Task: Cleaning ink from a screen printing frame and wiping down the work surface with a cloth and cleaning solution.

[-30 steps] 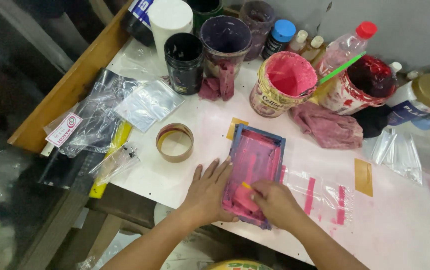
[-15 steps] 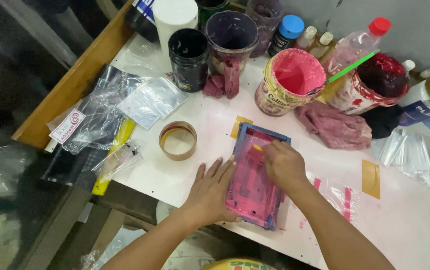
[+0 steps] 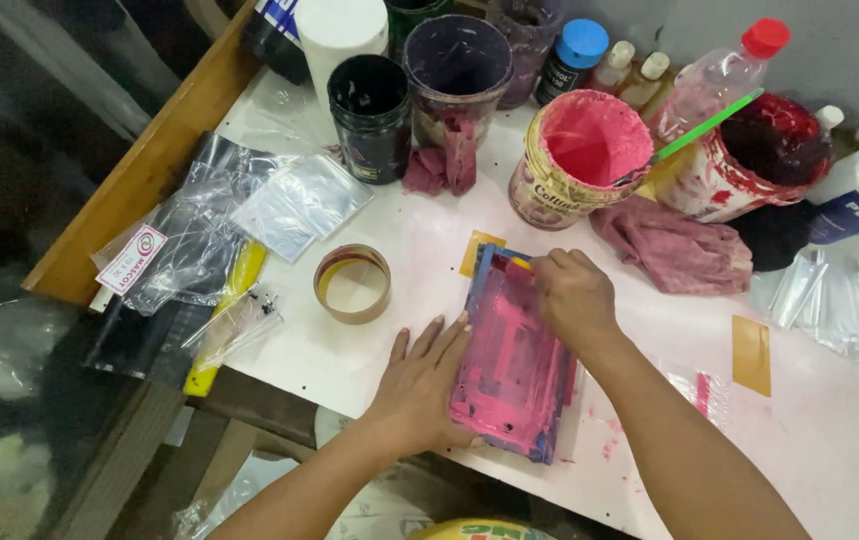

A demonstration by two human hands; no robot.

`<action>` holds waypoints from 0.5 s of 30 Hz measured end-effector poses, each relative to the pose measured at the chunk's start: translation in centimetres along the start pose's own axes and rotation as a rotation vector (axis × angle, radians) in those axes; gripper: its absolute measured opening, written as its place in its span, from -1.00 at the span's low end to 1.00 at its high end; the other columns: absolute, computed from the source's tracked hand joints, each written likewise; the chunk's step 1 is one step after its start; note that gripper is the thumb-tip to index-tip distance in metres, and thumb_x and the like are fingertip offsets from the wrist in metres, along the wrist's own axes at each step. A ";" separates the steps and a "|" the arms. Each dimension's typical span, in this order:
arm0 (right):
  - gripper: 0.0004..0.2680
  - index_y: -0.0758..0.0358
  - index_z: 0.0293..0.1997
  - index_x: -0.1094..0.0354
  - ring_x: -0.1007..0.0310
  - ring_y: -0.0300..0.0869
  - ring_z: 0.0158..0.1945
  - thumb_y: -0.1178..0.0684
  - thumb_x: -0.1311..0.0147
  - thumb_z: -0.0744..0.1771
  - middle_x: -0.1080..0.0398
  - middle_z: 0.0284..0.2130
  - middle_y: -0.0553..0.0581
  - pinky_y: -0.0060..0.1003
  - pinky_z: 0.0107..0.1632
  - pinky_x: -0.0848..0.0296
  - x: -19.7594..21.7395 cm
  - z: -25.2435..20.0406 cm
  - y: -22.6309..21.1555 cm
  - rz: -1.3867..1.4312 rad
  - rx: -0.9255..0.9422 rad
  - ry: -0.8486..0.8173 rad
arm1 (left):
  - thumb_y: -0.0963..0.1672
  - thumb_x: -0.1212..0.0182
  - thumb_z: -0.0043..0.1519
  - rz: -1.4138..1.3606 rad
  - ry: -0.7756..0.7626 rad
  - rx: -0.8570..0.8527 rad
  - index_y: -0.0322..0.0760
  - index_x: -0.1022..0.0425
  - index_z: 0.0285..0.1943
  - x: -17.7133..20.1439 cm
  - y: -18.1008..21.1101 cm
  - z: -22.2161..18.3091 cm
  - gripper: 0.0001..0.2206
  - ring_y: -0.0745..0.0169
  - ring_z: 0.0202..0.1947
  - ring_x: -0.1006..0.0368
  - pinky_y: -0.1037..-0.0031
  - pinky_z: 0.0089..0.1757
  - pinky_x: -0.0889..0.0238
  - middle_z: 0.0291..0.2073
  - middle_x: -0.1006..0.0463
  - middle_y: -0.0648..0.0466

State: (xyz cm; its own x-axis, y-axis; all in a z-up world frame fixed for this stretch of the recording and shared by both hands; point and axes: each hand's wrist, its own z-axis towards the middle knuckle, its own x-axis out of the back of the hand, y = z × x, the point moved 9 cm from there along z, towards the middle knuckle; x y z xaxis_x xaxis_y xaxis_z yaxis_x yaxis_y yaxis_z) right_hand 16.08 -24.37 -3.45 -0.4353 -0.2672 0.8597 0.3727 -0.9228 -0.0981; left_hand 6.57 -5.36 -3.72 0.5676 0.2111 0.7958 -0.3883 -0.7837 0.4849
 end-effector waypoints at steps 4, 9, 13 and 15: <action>-0.97 0.08 -0.36 -0.38 -0.30 -0.03 -0.40 0.14 -0.07 0.26 -0.28 -0.50 -0.01 -0.07 -0.47 -0.27 -1.2 0.0 0.4 -0.036 0.016 -0.094 | 0.22 -0.55 -0.13 -0.011 0.043 -0.021 -0.25 0.25 0.62 0.1 -0.1 0.1 0.24 -0.09 0.58 0.42 -0.12 0.36 0.60 0.61 0.22 0.00; -0.95 0.12 -0.37 -0.42 -0.29 -0.02 -0.40 0.16 -0.05 0.27 -0.30 -0.51 0.00 -0.06 -0.49 -0.26 -0.4 0.2 -0.6 -0.028 0.001 -0.080 | 0.24 -0.54 -0.09 0.010 -0.008 0.002 -0.24 0.32 0.62 0.0 0.0 0.0 0.26 -0.07 0.58 0.47 -0.10 0.37 0.63 0.62 0.29 0.02; -0.93 0.11 -0.34 -0.45 -0.30 -0.01 -0.36 0.17 -0.05 0.23 -0.33 -0.48 0.00 -0.07 -0.47 -0.29 0.1 0.1 -0.8 -0.090 -0.017 -0.070 | 0.24 -0.58 -0.11 0.031 0.032 -0.041 -0.25 0.29 0.62 -0.2 -0.2 0.7 0.28 -0.09 0.58 0.46 -0.15 0.36 0.58 0.61 0.26 0.01; -0.94 0.10 -0.43 -0.38 -0.26 -0.04 -0.45 0.18 -0.06 0.25 -0.28 -0.53 -0.01 -0.11 -0.49 -0.23 0.4 0.0 -1.9 -0.075 0.065 -0.063 | 0.22 -0.65 -0.14 0.041 0.042 -0.016 -0.22 0.28 0.62 -0.5 -0.6 0.6 0.30 -0.11 0.57 0.39 -0.16 0.35 0.52 0.62 0.26 0.03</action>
State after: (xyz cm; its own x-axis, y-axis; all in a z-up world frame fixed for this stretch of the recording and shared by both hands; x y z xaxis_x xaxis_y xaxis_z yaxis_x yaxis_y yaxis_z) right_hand 15.15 -22.79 -2.91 -0.4122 -0.1784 0.8935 0.3947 -0.9188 -0.0013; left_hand 6.94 -5.40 -4.63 0.5200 0.2043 0.8294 -0.4223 -0.7825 0.4575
